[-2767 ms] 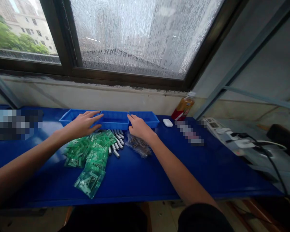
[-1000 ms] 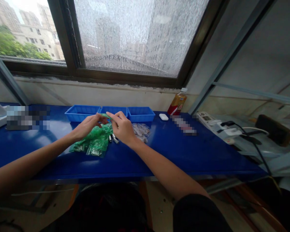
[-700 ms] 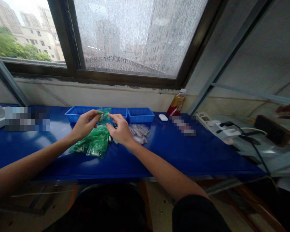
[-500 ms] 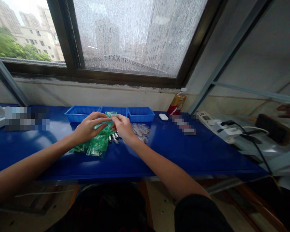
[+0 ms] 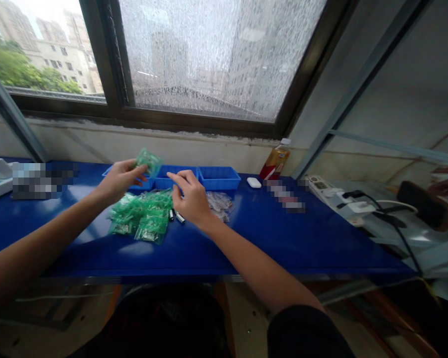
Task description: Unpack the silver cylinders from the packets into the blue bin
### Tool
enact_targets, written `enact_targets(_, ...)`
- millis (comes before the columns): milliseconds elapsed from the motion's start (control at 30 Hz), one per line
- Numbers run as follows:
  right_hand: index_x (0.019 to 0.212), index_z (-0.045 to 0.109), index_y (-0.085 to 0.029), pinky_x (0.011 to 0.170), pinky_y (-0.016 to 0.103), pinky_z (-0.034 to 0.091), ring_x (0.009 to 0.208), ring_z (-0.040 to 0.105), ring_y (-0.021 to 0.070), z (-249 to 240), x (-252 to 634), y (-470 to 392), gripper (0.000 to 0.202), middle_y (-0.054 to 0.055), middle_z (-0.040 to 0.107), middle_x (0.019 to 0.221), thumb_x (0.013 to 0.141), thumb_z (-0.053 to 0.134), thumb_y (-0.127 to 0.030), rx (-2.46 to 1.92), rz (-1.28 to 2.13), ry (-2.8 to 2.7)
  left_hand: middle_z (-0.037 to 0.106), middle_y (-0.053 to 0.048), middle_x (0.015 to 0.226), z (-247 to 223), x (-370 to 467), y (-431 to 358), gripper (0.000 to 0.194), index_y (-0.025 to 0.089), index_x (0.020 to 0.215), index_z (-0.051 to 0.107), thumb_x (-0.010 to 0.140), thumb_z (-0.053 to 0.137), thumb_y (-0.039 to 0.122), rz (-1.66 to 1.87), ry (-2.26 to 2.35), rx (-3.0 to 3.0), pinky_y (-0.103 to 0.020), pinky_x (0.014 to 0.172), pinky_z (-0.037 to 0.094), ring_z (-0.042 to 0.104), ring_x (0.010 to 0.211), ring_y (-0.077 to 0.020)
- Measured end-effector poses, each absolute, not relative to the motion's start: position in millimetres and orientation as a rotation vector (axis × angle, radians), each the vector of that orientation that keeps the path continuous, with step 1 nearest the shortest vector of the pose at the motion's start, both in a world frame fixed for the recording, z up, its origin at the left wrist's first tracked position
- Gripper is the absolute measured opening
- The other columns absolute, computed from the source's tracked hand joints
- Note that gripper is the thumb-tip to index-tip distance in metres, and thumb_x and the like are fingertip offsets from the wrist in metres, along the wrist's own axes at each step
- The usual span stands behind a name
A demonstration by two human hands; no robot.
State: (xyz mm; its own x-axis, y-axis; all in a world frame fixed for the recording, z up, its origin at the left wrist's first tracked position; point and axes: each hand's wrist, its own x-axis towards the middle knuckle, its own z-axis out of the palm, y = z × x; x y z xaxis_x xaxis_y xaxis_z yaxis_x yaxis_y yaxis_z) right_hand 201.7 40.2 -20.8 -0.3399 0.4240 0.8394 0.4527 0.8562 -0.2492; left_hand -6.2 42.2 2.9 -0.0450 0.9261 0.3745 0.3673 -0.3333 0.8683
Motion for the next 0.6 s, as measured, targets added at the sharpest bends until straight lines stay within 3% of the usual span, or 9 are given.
enact_targets(100, 0.095, 0.061, -0.019, 0.071, 0.029, 0.044, 0.077, 0.050, 0.0148, -12, 207, 36, 0.037, 0.004, 0.050, 0.085, 0.071, 0.039, -0.001, -0.711, -0.057, -1.848, 0.059, -0.005, 0.077, 4, -43, 54, 0.025, 0.017, 0.090, 0.065, 0.079, 0.053, 0.036, 1.527, 1.943, 2.142, -0.029, 0.066, 0.044, 0.057, 0.070, -0.0177)
enact_targets(233, 0.078, 0.057, -0.019, 0.069, 0.028, 0.041, 0.073, 0.048, 0.0145, -12, 210, 36, 0.032, 0.003, 0.046, 0.078, 0.066, 0.035, 0.001, -0.701, -0.043, -1.842, 0.057, -0.010, 0.099, -11, -66, 66, 0.034, 0.020, 0.110, 0.062, 0.079, 0.051, 0.029, 1.043, 2.226, 2.510, -0.034, 0.078, 0.044, 0.055, 0.089, -0.0236)
enact_targets(333, 0.072, 0.055, -0.018, 0.070, 0.029, 0.040, 0.075, 0.047, 0.0156, -17, 207, 39, 0.031, 0.004, 0.044, 0.077, 0.062, 0.034, 0.002, -0.689, -0.021, -1.880, 0.054, -0.012, 0.107, -17, -54, 65, 0.040, 0.016, 0.118, 0.056, 0.080, 0.048, 0.026, 1.017, 2.109, 2.654, -0.036, 0.084, 0.043, 0.052, 0.096, -0.0249)
enact_targets(400, 0.071, 0.055, -0.017, 0.074, 0.031, 0.040, 0.079, 0.046, 0.0172, -20, 204, 42, 0.031, 0.005, 0.046, 0.078, 0.059, 0.035, 0.002, -0.715, -0.007, -1.934, 0.056, -0.011, 0.102, -15, -38, 59, 0.036, 0.015, 0.113, 0.059, 0.083, 0.044, 0.025, 1.123, 1.918, 2.720, -0.036, 0.086, 0.043, 0.052, 0.095, -0.0232)
enact_targets(500, 0.077, 0.058, -0.017, 0.079, 0.032, 0.038, 0.083, 0.046, 0.0188, -23, 203, 47, 0.032, 0.005, 0.051, 0.079, 0.060, 0.037, 0.001, -0.822, 0.005, -2.037, 0.062, -0.007, 0.087, -9, -14, 46, 0.029, 0.016, 0.101, 0.063, 0.085, 0.042, 0.026, 1.079, 1.635, 2.726, -0.031, 0.077, 0.045, 0.056, 0.078, -0.0177)
enact_targets(600, 0.086, 0.062, -0.016, 0.082, 0.032, 0.036, 0.083, 0.047, 0.0190, -28, 204, 54, 0.027, 0.005, 0.057, 0.080, 0.070, 0.042, -0.006, -0.985, 0.008, -2.136, 0.065, -0.005, 0.081, -11, 2, 37, 0.026, 0.016, 0.096, 0.064, 0.085, 0.043, 0.028, 0.912, 1.512, 2.708, -0.027, 0.067, 0.043, 0.055, 0.066, -0.0143)
